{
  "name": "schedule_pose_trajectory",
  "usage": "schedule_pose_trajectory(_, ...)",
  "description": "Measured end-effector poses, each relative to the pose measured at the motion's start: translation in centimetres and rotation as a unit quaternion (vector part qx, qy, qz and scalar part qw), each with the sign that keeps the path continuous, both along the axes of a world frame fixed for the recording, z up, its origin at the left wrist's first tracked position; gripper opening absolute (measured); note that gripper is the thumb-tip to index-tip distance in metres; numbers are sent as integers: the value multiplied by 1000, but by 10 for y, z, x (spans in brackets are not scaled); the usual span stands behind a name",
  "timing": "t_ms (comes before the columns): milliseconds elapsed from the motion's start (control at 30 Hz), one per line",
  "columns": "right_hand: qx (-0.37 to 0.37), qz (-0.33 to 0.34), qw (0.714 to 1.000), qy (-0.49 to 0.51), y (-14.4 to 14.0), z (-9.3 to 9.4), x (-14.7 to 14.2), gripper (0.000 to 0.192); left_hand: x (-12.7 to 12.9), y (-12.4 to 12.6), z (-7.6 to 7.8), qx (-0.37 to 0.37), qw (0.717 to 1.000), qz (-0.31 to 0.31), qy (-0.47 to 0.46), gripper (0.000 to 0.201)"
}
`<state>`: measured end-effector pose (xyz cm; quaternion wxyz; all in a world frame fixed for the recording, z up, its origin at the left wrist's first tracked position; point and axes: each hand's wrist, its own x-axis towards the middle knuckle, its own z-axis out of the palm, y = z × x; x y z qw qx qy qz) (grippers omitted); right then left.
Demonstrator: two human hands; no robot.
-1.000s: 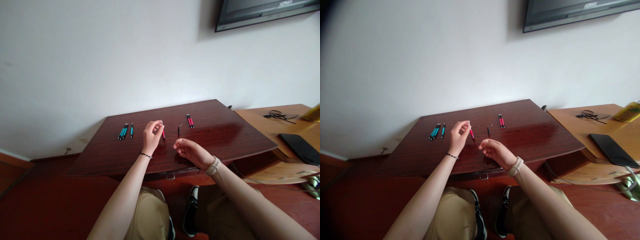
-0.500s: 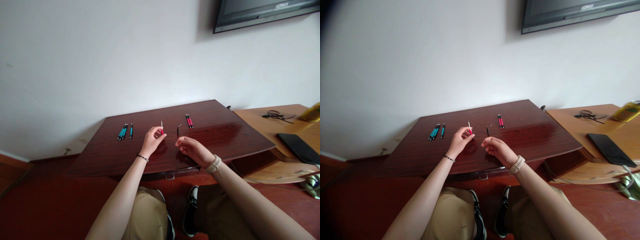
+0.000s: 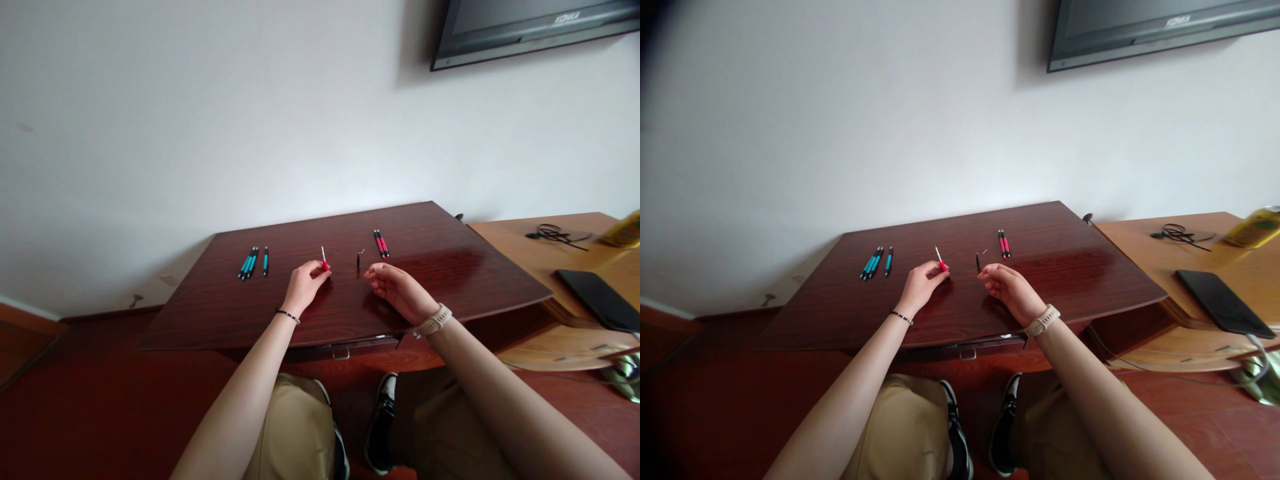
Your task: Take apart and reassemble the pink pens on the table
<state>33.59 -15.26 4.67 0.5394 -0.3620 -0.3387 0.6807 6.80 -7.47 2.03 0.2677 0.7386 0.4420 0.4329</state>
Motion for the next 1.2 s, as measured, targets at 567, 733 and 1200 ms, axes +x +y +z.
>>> schedule_pose_trajectory(567,195,-185,886,-378,53,-20,24,14,0,1,-3,-11,999,-10,46,14)
schedule_pose_trajectory(733,256,-184,773,-550,83,-31,27,26,0,1,-4,-9,997,-2,73,11)
schedule_pose_trajectory(1200,295,-117,616,-721,116,-38,18,31,4,3,-4,-4,999,-9,33,19)
